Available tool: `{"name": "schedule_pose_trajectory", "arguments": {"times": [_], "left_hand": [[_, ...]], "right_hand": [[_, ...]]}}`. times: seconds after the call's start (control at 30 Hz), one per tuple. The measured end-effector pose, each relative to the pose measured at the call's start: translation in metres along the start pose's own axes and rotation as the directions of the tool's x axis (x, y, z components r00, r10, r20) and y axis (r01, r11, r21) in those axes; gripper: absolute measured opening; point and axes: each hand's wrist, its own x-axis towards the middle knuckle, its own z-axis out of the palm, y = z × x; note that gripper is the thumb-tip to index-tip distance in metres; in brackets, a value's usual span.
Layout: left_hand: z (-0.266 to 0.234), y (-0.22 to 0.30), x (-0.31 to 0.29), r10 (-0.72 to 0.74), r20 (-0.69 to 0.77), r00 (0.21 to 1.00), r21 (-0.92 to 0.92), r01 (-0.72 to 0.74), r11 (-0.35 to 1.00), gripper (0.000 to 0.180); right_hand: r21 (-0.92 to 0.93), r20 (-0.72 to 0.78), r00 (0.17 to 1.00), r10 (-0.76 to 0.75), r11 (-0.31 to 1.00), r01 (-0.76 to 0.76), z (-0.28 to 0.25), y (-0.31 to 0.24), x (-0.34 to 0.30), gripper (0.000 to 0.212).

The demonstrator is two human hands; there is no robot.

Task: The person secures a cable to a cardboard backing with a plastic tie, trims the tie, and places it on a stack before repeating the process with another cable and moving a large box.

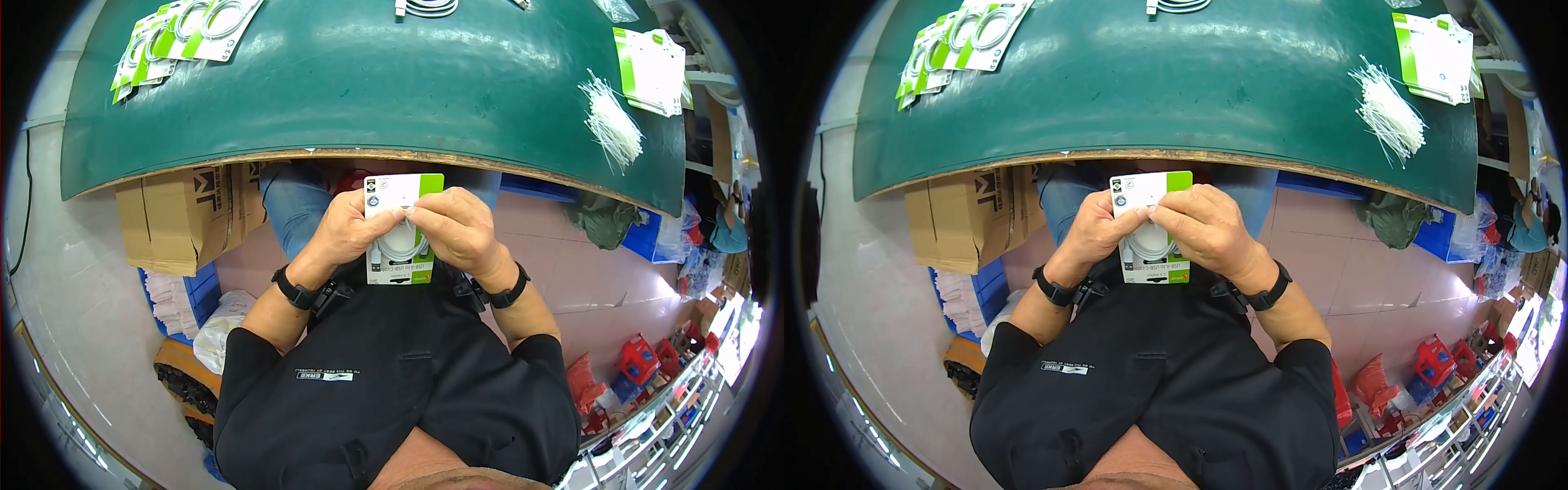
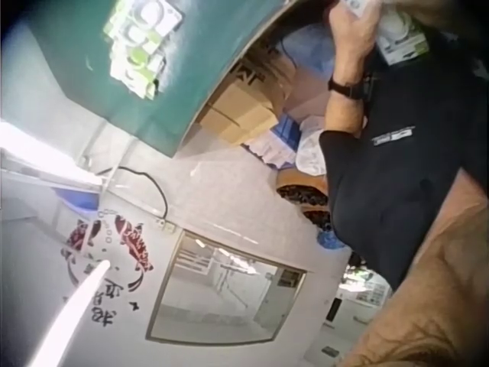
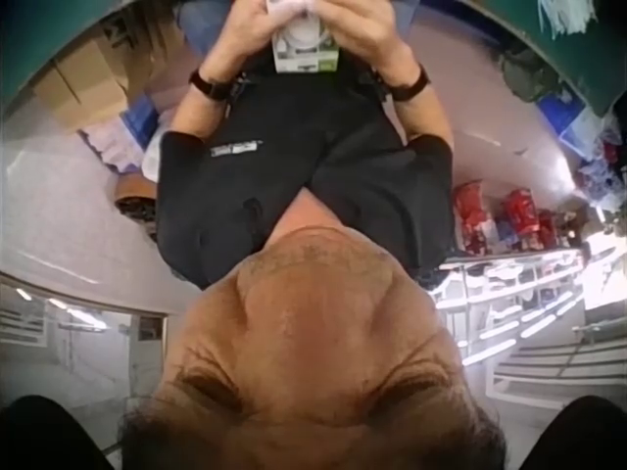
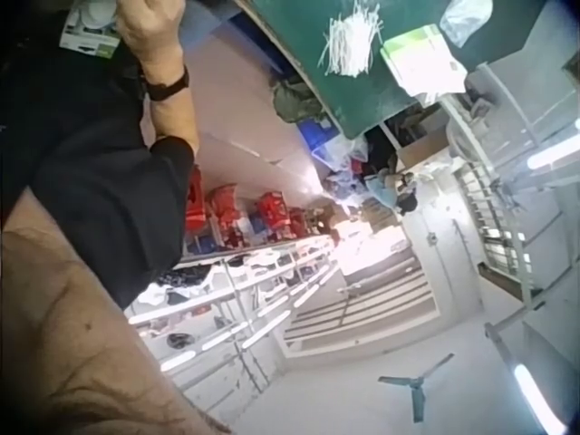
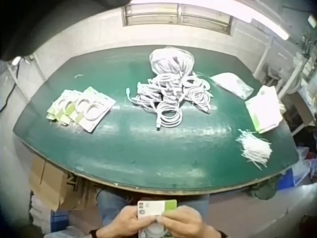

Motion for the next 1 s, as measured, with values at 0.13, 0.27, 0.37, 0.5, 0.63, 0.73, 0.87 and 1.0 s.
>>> {"name": "schedule_pose_trajectory", "arguments": {"times": [0.13,0.27,0.37,0.5,0.63,0.73,0.87,1.0], "left_hand": [[-0.0002,0.0011,0.0001,0.004,0.012,1.0,-0.009,-0.003,1.0,0.023],[0.0002,0.0024,0.0008,0.014,0.024,1.0,0.025,-0.015,1.0,0.023],[0.0011,0.0046,0.0008,0.015,0.027,1.0,0.03,-0.016,0.999,0.023],[0.0015,0.0055,0.0006,0.028,0.03,0.999,0.058,-0.03,0.998,0.022],[0.002,0.0068,0.0004,0.037,0.031,0.999,0.059,-0.039,0.997,0.022],[0.0032,0.0071,0.0005,0.039,0.028,0.999,0.058,-0.04,0.998,0.022],[0.0044,0.0082,0.0002,0.036,0.023,0.999,0.067,-0.038,0.997,0.022],[0.004,0.0077,0.001,0.046,0.024,0.999,0.086,-0.048,0.995,0.023]], "right_hand": [[0.065,-0.021,0.999,0.035,0.997,-0.033,0.0007,-0.0025,0.0,0.034],[0.102,-0.048,0.997,0.055,0.994,-0.05,0.0001,-0.0036,-0.0002,0.035],[0.107,-0.046,0.997,0.057,0.993,-0.052,-0.0006,-0.0037,-0.0002,0.035],[0.117,-0.042,0.997,0.068,0.991,-0.063,-0.0015,-0.0038,0.0009,0.034],[0.126,-0.039,0.996,0.08,0.989,-0.074,-0.0018,-0.004,0.0006,0.034],[0.149,-0.04,0.995,0.089,0.985,-0.082,-0.0034,-0.0046,0.0026,0.032],[0.144,-0.043,0.994,0.104,0.985,-0.097,-0.0054,-0.0036,0.0013,0.031],[0.144,-0.038,0.994,0.098,0.985,-0.092,-0.0061,-0.0036,0.003,0.03]]}}
